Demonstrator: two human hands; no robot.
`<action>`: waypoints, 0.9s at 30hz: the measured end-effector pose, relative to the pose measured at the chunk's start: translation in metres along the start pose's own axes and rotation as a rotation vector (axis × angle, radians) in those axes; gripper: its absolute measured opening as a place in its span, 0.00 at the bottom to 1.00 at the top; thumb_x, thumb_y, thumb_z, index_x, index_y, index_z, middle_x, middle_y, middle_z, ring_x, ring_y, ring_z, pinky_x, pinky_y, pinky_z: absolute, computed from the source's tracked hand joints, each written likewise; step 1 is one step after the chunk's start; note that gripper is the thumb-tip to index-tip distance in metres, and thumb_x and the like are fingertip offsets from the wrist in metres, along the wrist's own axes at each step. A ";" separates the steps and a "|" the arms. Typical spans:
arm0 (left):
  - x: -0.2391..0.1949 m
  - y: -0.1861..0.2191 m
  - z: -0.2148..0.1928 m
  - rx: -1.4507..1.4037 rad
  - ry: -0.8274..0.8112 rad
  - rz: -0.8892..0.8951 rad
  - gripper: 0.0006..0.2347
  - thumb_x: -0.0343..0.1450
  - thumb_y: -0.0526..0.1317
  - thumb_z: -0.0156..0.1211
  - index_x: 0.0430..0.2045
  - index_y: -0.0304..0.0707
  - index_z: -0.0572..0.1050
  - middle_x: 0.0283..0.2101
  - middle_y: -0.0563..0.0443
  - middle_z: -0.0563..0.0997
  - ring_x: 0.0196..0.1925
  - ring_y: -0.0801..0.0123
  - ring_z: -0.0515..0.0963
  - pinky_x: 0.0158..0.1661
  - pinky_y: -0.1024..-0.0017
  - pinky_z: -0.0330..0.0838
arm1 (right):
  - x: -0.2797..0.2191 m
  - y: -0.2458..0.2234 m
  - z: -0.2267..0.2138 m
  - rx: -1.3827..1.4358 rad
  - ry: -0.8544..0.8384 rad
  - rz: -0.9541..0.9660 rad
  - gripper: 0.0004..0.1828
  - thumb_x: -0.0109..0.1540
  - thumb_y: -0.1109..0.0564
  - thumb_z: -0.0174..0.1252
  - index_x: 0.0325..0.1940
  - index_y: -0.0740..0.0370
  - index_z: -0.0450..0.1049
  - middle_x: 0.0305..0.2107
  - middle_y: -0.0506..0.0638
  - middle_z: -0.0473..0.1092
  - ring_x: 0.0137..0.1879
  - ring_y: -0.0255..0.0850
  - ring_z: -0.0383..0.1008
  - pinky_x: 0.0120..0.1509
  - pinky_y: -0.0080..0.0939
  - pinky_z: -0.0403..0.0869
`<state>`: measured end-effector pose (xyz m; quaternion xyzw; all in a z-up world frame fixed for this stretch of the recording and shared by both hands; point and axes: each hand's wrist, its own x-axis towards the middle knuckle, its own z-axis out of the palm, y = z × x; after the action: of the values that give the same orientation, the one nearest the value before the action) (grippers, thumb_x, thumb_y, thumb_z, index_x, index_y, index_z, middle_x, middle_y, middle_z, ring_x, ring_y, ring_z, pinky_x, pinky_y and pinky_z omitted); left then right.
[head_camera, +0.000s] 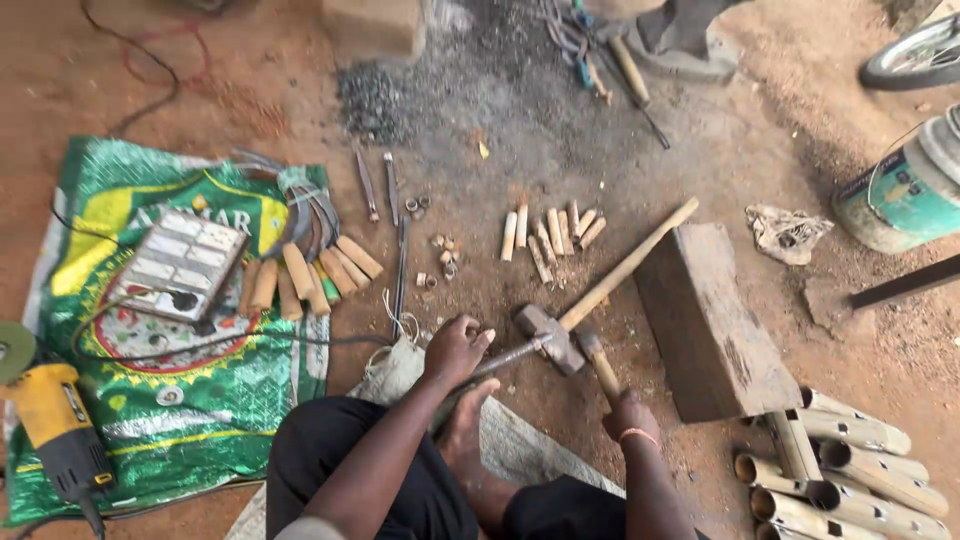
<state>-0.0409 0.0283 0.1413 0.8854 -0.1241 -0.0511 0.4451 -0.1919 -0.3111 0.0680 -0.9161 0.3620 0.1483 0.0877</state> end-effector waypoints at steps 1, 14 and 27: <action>-0.011 0.005 -0.013 0.063 -0.004 0.014 0.19 0.67 0.56 0.64 0.40 0.41 0.78 0.41 0.43 0.83 0.44 0.51 0.83 0.44 0.58 0.76 | -0.004 0.001 -0.001 -0.003 -0.038 0.020 0.33 0.60 0.47 0.63 0.65 0.59 0.59 0.51 0.64 0.75 0.59 0.57 0.77 0.63 0.54 0.76; -0.218 0.012 -0.030 0.562 -1.189 0.397 0.28 0.73 0.62 0.54 0.53 0.36 0.79 0.56 0.33 0.79 0.63 0.41 0.71 0.64 0.42 0.55 | -0.103 -0.014 -0.098 0.560 -0.360 0.015 0.39 0.56 0.65 0.61 0.71 0.47 0.62 0.48 0.60 0.75 0.51 0.63 0.81 0.56 0.71 0.75; -0.191 0.077 -0.107 0.174 -0.403 0.073 0.31 0.66 0.59 0.61 0.60 0.42 0.69 0.59 0.42 0.77 0.62 0.53 0.78 0.62 0.55 0.69 | -0.134 -0.027 -0.115 0.148 0.255 -0.234 0.29 0.59 0.56 0.56 0.66 0.48 0.66 0.59 0.62 0.69 0.60 0.56 0.74 0.61 0.54 0.75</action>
<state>-0.2171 0.1181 0.2632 0.8871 -0.2467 -0.2000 0.3349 -0.2425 -0.2369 0.2228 -0.9543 0.2713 -0.0073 0.1251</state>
